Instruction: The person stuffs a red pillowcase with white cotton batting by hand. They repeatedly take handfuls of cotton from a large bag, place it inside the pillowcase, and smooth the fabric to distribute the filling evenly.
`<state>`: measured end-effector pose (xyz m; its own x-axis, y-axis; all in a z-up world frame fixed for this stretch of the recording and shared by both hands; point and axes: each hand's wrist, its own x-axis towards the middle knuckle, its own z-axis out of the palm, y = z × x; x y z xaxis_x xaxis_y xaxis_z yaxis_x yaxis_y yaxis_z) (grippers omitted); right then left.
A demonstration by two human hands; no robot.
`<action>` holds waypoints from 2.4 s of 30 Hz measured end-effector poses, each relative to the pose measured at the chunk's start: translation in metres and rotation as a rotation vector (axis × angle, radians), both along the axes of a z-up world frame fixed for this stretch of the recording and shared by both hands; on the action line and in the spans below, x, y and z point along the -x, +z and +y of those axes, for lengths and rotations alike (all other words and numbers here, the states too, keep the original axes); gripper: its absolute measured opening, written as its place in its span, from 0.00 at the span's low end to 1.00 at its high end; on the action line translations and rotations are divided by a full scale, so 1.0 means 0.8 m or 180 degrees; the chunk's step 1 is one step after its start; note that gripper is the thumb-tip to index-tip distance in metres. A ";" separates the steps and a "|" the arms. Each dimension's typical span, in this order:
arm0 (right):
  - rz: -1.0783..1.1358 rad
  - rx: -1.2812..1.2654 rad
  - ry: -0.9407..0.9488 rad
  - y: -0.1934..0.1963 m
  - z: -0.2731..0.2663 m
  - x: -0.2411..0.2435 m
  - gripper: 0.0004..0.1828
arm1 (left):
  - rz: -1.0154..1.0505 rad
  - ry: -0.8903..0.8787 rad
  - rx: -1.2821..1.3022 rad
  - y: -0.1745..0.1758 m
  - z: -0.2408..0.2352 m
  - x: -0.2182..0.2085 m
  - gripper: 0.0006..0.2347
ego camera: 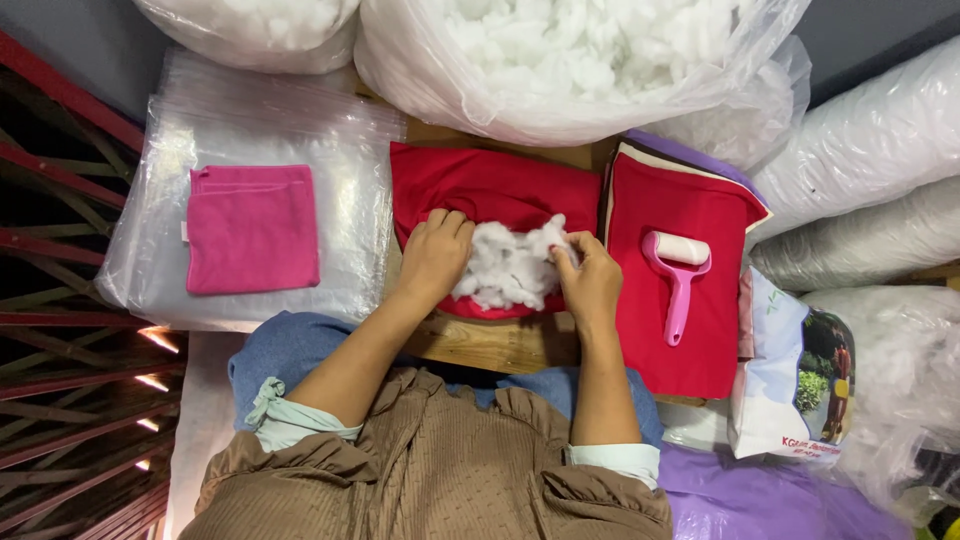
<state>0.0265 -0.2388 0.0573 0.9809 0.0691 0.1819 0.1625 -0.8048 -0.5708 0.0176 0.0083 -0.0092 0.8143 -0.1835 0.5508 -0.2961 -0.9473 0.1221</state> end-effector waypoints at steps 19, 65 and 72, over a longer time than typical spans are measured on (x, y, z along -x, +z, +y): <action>0.0577 0.1675 0.1517 -0.049 0.028 0.004 0.40 | 0.1204 -0.0481 -0.0195 -0.042 -0.014 0.006 0.29; 0.0073 -0.3963 -0.0450 -0.028 -0.118 -0.073 0.11 | 0.0713 -0.0821 0.5521 0.104 0.067 -0.017 0.13; -0.1101 -0.2117 0.0238 0.018 -0.124 -0.038 0.16 | -0.1187 -0.0223 0.2135 0.149 0.113 0.030 0.19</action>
<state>0.0570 -0.3377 0.0719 0.8572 -0.0988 0.5055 0.4616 -0.2881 -0.8390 -0.0067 0.0989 0.1097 0.5517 0.2423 0.7980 -0.4869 -0.6833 0.5441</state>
